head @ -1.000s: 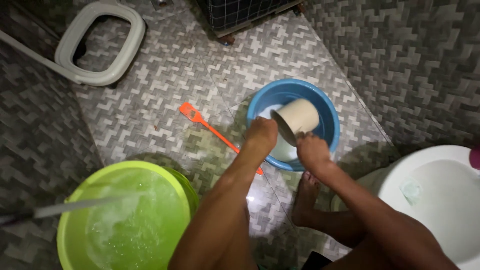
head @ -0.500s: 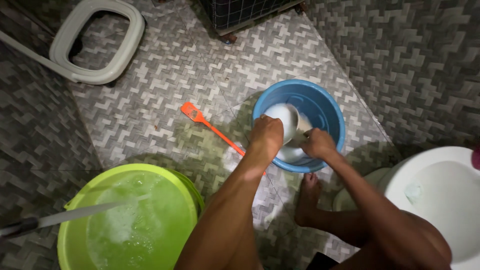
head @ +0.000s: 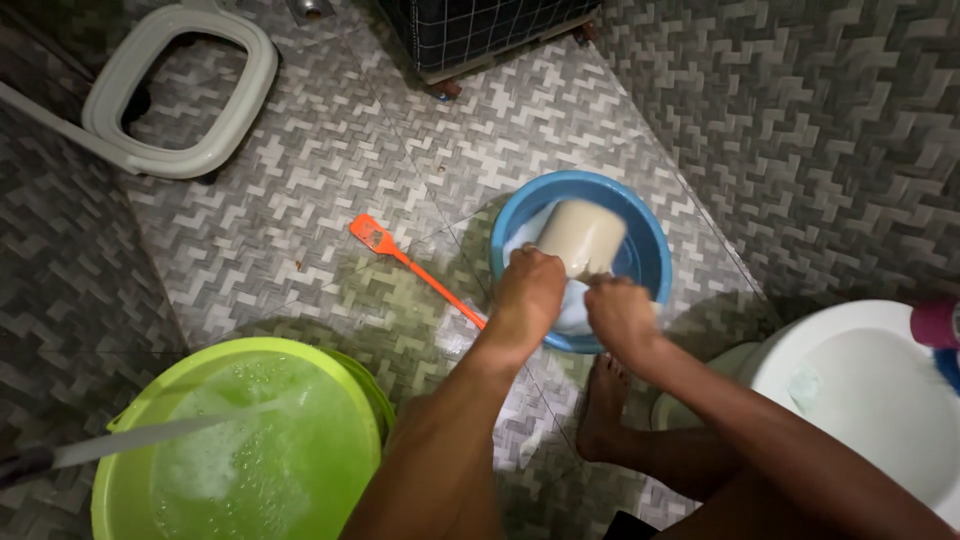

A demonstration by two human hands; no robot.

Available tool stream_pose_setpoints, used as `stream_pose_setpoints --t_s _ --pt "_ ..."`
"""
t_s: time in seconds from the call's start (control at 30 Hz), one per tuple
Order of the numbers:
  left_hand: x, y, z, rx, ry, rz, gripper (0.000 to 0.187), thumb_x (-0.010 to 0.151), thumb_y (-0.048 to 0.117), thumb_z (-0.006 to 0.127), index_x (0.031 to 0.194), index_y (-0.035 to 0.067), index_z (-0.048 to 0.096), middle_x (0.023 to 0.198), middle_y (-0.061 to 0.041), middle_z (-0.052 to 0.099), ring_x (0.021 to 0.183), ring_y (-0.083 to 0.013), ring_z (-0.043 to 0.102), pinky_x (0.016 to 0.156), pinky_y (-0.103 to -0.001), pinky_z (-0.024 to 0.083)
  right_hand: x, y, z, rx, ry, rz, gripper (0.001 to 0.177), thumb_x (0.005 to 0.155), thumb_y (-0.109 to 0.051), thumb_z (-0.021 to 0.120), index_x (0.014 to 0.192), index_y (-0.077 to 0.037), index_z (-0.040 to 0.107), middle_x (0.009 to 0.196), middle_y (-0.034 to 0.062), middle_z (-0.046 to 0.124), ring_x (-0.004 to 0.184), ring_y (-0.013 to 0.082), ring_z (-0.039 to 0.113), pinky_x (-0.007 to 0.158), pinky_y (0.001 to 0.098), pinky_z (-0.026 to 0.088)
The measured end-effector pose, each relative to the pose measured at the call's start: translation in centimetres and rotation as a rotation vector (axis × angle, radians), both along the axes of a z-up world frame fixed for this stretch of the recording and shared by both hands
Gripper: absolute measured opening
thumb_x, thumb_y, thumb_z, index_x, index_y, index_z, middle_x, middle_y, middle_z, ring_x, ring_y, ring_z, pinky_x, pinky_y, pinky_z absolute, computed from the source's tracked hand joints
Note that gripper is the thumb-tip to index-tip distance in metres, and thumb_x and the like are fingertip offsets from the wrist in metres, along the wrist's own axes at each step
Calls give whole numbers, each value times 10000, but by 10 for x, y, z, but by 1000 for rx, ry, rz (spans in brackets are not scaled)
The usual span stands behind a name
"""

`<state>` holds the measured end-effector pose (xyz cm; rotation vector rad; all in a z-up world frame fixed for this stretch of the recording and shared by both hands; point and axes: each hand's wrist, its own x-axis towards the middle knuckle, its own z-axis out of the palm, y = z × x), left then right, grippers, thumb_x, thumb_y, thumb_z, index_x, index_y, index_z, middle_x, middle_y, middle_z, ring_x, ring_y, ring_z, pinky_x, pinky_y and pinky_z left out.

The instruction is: Clean the bathroom floor and toilet area using water, soap, and a brush.

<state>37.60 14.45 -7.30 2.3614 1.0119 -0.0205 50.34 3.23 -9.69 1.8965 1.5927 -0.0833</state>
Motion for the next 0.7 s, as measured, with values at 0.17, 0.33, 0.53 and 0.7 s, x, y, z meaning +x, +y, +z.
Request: stream_pose_setpoints --t_s 0.17,0.33,0.53,0.7 --pt "11 -1 -16 71 -45 -47 206 869 33 617 1000 -46 756 1206 -248 649 1120 -378 630 913 -429 558 33 8 -156 80 262 -162 194 917 -134 591 985 -88 767 1066 164 733 951 303 737 734 422 616" --pt "17 1 -13 5 -31 -26 194 856 93 652 972 -13 767 1183 -232 651 1095 -393 625 890 -459 552 54 13 -203 180 601 -431 282 855 -206 675 992 32 739 1019 264 751 961 372 734 819 450 581" --pt "13 1 1 115 -12 -62 157 824 63 662 901 42 798 1131 -213 684 1077 -358 654 880 -454 559 81 11 -126 145 1096 -1007 359 861 -264 611 973 54 735 927 302 747 877 487 744 755 578 580" --pt "18 9 9 75 56 -52 168 813 50 666 911 62 802 1144 -216 685 1075 -357 670 875 -440 572 56 -3 22 243 499 -512 294 851 -235 640 1042 -33 737 955 285 737 921 463 717 837 550 571"
